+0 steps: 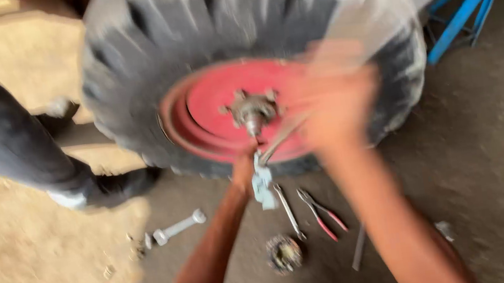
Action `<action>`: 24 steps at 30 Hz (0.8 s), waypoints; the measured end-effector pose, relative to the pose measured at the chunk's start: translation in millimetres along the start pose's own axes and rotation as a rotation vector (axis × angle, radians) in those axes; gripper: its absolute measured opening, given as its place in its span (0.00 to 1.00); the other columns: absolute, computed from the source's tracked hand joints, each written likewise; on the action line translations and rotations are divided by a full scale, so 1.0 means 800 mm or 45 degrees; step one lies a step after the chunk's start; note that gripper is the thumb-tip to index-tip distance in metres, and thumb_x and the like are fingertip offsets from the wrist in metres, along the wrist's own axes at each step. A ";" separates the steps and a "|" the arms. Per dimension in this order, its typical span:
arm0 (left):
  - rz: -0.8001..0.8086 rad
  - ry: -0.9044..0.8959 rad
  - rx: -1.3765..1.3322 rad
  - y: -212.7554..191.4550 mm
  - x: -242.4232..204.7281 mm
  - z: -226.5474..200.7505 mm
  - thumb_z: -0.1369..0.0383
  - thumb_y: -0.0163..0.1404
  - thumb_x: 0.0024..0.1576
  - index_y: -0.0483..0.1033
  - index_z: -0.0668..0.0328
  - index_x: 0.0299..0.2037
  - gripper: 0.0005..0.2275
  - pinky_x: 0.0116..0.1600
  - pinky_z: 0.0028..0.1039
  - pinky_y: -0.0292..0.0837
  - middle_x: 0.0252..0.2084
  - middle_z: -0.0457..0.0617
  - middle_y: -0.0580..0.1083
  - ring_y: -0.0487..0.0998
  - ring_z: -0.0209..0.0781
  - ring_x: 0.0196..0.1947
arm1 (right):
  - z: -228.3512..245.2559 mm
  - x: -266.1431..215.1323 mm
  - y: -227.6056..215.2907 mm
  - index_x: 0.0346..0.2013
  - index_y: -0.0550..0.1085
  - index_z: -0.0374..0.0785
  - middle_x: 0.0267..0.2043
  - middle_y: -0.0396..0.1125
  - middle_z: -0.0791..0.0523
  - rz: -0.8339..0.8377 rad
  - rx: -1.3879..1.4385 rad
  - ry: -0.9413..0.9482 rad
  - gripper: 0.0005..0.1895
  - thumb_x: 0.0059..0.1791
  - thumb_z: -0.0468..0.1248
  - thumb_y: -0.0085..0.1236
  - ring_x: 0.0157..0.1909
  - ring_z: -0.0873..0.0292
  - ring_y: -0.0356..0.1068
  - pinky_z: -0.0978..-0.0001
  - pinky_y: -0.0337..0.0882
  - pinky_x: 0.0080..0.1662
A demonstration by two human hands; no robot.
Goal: The recorder is maintaining a tractor by repairing the wheel hub, removing and cleaning components, and using various hand tools.
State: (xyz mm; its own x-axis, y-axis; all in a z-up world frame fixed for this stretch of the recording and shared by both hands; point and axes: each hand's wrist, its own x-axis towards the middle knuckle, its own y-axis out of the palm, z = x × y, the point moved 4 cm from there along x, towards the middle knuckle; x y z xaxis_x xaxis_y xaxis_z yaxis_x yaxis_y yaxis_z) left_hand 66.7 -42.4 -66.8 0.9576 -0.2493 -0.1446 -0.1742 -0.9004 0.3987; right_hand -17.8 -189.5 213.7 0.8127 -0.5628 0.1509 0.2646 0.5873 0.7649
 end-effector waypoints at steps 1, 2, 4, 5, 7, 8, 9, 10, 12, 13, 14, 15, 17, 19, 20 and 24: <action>0.089 -0.196 -0.240 -0.010 0.002 0.009 0.61 0.50 0.60 0.80 0.57 0.43 0.11 0.21 0.24 0.53 0.21 0.37 0.62 0.58 0.28 0.17 | -0.051 -0.024 0.087 0.14 0.59 0.44 0.11 0.50 0.60 0.115 -0.165 -0.001 0.29 0.53 0.57 0.32 0.14 0.62 0.48 0.69 0.52 0.20; 0.179 -0.394 -0.480 -0.019 0.004 0.015 0.62 0.51 0.57 0.80 0.54 0.41 0.09 0.17 0.25 0.52 0.16 0.39 0.62 0.58 0.31 0.12 | -0.095 -0.065 0.171 0.16 0.60 0.43 0.12 0.51 0.60 0.228 -0.331 -0.002 0.29 0.55 0.57 0.32 0.15 0.63 0.49 0.69 0.53 0.21; 0.300 -0.176 -0.310 -0.035 0.054 0.011 0.66 0.51 0.59 0.77 0.56 0.47 0.09 0.28 0.25 0.65 0.27 0.38 0.70 0.68 0.29 0.24 | -0.111 -0.047 0.227 0.19 0.62 0.40 0.15 0.53 0.60 0.478 -0.640 -0.053 0.30 0.58 0.56 0.32 0.18 0.64 0.52 0.69 0.54 0.23; 0.380 -0.010 -0.201 -0.042 0.058 0.027 0.70 0.51 0.61 0.74 0.57 0.52 0.10 0.39 0.28 0.77 0.39 0.38 0.78 0.79 0.28 0.36 | -0.130 -0.053 0.236 0.21 0.63 0.39 0.17 0.54 0.61 0.597 -0.821 -0.044 0.31 0.60 0.55 0.31 0.19 0.65 0.53 0.69 0.54 0.24; 0.272 -0.196 -0.395 -0.030 0.033 0.013 0.71 0.50 0.62 0.74 0.63 0.51 0.10 0.36 0.30 0.77 0.37 0.45 0.79 0.80 0.35 0.32 | -0.120 -0.055 0.232 0.22 0.64 0.39 0.17 0.53 0.62 0.583 -0.796 -0.104 0.31 0.61 0.55 0.31 0.20 0.66 0.52 0.71 0.53 0.25; 0.169 -0.381 -0.593 -0.021 0.016 0.012 0.72 0.49 0.63 0.75 0.69 0.51 0.10 0.33 0.33 0.78 0.34 0.52 0.79 0.81 0.41 0.28 | -0.111 -0.058 0.228 0.23 0.65 0.40 0.18 0.53 0.63 0.571 -0.773 -0.166 0.30 0.61 0.55 0.31 0.22 0.68 0.52 0.73 0.52 0.26; 0.164 -0.383 -0.602 -0.020 0.016 0.014 0.72 0.49 0.63 0.75 0.69 0.51 0.10 0.33 0.33 0.78 0.34 0.52 0.79 0.81 0.41 0.28 | -0.112 -0.064 0.223 0.23 0.65 0.40 0.18 0.53 0.63 0.575 -0.780 -0.158 0.30 0.61 0.55 0.31 0.22 0.68 0.52 0.73 0.52 0.26; 0.224 -0.362 -0.631 -0.015 0.016 0.015 0.69 0.48 0.62 0.75 0.66 0.49 0.09 0.28 0.32 0.76 0.32 0.50 0.79 0.79 0.40 0.25 | -0.108 -0.070 0.221 0.27 0.66 0.39 0.21 0.53 0.63 0.611 -0.766 -0.225 0.27 0.61 0.53 0.34 0.24 0.69 0.52 0.74 0.53 0.27; 0.292 -0.339 -0.664 0.004 0.005 -0.012 0.67 0.47 0.62 0.75 0.64 0.47 0.10 0.24 0.31 0.74 0.29 0.48 0.78 0.77 0.39 0.21 | -0.100 -0.076 0.220 0.30 0.67 0.38 0.23 0.54 0.63 0.647 -0.758 -0.297 0.24 0.62 0.51 0.37 0.26 0.70 0.52 0.75 0.53 0.29; 0.242 -0.361 -0.605 0.007 -0.014 -0.032 0.66 0.47 0.63 0.75 0.62 0.47 0.10 0.24 0.31 0.73 0.30 0.48 0.78 0.78 0.39 0.22 | -0.101 -0.084 0.222 0.34 0.68 0.37 0.25 0.54 0.63 0.720 -0.770 -0.330 0.21 0.62 0.49 0.40 0.28 0.71 0.52 0.76 0.54 0.30; 0.192 -0.384 -0.547 0.010 -0.032 -0.052 0.65 0.46 0.63 0.76 0.60 0.46 0.09 0.24 0.31 0.72 0.31 0.47 0.78 0.78 0.38 0.23 | -0.101 -0.092 0.222 0.37 0.69 0.37 0.28 0.55 0.64 0.793 -0.780 -0.362 0.18 0.62 0.46 0.43 0.30 0.71 0.53 0.76 0.55 0.32; 0.182 -0.392 -0.553 0.006 -0.030 -0.044 0.65 0.46 0.63 0.76 0.60 0.46 0.09 0.24 0.31 0.72 0.31 0.47 0.78 0.78 0.38 0.23 | -0.098 -0.097 0.220 0.37 0.69 0.37 0.28 0.55 0.64 0.792 -0.784 -0.347 0.18 0.62 0.46 0.43 0.30 0.71 0.53 0.76 0.55 0.32; 0.410 -0.407 -0.815 0.007 -0.028 -0.033 0.64 0.45 0.66 0.74 0.65 0.44 0.10 0.29 0.32 0.78 0.32 0.51 0.78 0.79 0.41 0.26 | -0.093 -0.108 0.220 0.41 0.70 0.36 0.28 0.55 0.64 0.890 -0.873 -0.375 0.15 0.63 0.45 0.44 0.31 0.71 0.53 0.77 0.57 0.33; 0.416 -0.372 -0.785 0.008 -0.043 -0.042 0.65 0.46 0.65 0.74 0.63 0.44 0.09 0.29 0.34 0.78 0.32 0.50 0.77 0.79 0.42 0.26 | -0.088 -0.120 0.212 0.43 0.70 0.36 0.29 0.55 0.64 0.887 -0.931 -0.431 0.15 0.63 0.45 0.44 0.31 0.72 0.54 0.77 0.57 0.33; 0.436 -0.329 -0.750 0.012 -0.047 -0.050 0.66 0.47 0.64 0.74 0.61 0.44 0.07 0.29 0.35 0.78 0.31 0.49 0.77 0.79 0.43 0.26 | -0.084 -0.124 0.210 0.44 0.70 0.36 0.29 0.56 0.64 0.885 -0.989 -0.506 0.16 0.63 0.46 0.44 0.31 0.72 0.54 0.77 0.58 0.34; 0.326 -0.331 -0.589 0.010 -0.047 -0.045 0.64 0.46 0.64 0.73 0.64 0.45 0.10 0.30 0.36 0.78 0.33 0.51 0.77 0.79 0.44 0.28 | -0.058 -0.119 0.152 0.47 0.70 0.35 0.29 0.55 0.64 0.709 -0.869 -0.472 0.18 0.63 0.47 0.42 0.29 0.72 0.53 0.77 0.56 0.31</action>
State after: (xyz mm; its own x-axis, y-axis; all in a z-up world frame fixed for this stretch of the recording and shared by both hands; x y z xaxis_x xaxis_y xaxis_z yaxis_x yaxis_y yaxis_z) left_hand 37.4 -27.5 -25.8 0.8001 -0.5704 -0.1857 -0.2182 -0.5651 0.7957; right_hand -38.6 -37.4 263.1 0.7282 -0.1797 0.6614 0.2303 0.9731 0.0109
